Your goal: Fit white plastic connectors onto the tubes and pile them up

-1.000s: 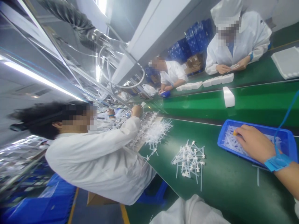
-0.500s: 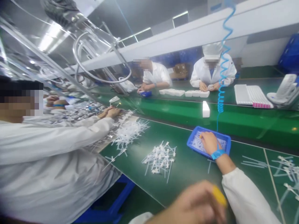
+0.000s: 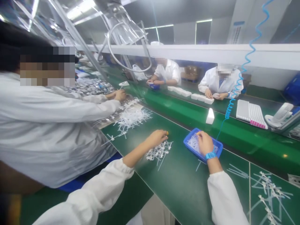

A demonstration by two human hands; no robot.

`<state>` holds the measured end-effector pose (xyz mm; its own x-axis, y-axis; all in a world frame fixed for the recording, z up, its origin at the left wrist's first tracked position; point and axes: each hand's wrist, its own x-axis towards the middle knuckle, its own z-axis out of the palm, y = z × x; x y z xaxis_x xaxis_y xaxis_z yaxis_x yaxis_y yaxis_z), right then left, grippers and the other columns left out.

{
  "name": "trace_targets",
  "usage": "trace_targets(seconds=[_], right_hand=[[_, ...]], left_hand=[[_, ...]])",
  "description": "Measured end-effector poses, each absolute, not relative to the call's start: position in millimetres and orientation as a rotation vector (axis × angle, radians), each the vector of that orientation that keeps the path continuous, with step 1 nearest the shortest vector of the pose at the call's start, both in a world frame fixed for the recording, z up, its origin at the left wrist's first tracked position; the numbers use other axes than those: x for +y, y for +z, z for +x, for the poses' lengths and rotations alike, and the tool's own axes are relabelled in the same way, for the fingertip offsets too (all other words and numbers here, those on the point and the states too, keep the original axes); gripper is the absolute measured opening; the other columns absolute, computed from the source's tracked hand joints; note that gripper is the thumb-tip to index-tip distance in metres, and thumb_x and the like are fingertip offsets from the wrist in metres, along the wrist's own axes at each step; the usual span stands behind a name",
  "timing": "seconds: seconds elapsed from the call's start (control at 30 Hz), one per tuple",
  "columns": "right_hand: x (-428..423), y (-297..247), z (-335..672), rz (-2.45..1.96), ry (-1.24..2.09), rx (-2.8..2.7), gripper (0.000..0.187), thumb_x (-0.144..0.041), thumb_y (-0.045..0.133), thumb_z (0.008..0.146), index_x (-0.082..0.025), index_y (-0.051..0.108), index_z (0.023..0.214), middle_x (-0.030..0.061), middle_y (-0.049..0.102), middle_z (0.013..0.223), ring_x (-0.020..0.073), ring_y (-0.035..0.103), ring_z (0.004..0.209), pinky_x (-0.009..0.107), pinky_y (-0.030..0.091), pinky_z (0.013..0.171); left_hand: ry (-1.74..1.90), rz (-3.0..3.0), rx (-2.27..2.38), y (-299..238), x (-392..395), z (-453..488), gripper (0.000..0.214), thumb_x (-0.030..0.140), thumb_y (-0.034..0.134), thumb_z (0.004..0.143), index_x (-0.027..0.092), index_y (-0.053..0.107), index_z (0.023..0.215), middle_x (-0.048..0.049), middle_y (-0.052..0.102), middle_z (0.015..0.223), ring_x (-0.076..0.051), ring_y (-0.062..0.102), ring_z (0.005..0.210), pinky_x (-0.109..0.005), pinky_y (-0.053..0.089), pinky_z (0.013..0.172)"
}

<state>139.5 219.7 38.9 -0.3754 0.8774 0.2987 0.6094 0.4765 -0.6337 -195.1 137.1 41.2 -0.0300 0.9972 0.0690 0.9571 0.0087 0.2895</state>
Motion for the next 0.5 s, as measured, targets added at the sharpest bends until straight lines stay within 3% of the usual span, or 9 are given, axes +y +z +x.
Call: trace_targets(seconds=[0.23, 0.4, 0.5], right_hand=[[220, 41, 141, -1.211, 0.669, -1.964, 0.022, -0.034, 0.051, 0.095, -0.023, 0.068, 0.106, 0.0082, 0.08, 0.098, 0.0262, 0.075, 0.092, 0.038, 0.056, 0.087], [217, 43, 140, -1.226, 0.697, -1.928, 0.023, -0.036, 0.05, 0.095, -0.024, 0.066, 0.105, 0.0073, 0.079, 0.096, 0.026, 0.075, 0.089, 0.037, 0.056, 0.085], [216, 44, 139, -1.237, 0.691, -1.933, 0.02, -0.034, 0.049, 0.095, -0.024, 0.065, 0.104, 0.0068, 0.079, 0.098, 0.0254, 0.076, 0.091, 0.037, 0.057, 0.086]], left_hand=[[0.445, 2.023, 2.101, 49, 147, -204, 0.005, 0.019, 0.071, 0.091, 0.019, 0.074, 0.087, -0.0055, 0.073, 0.086, -0.023, 0.07, 0.086, -0.028, 0.051, 0.082], [0.713, 1.999, 2.123, 70, 141, -213, 0.017, 0.027, 0.063, 0.097, 0.018, 0.074, 0.107, -0.0075, 0.076, 0.106, -0.023, 0.072, 0.094, -0.031, 0.055, 0.09], [0.902, 1.952, 2.079, 79, 135, -210, 0.019, 0.029, 0.063, 0.097, 0.018, 0.072, 0.109, -0.0073, 0.077, 0.108, -0.022, 0.073, 0.093, -0.033, 0.058, 0.091]])
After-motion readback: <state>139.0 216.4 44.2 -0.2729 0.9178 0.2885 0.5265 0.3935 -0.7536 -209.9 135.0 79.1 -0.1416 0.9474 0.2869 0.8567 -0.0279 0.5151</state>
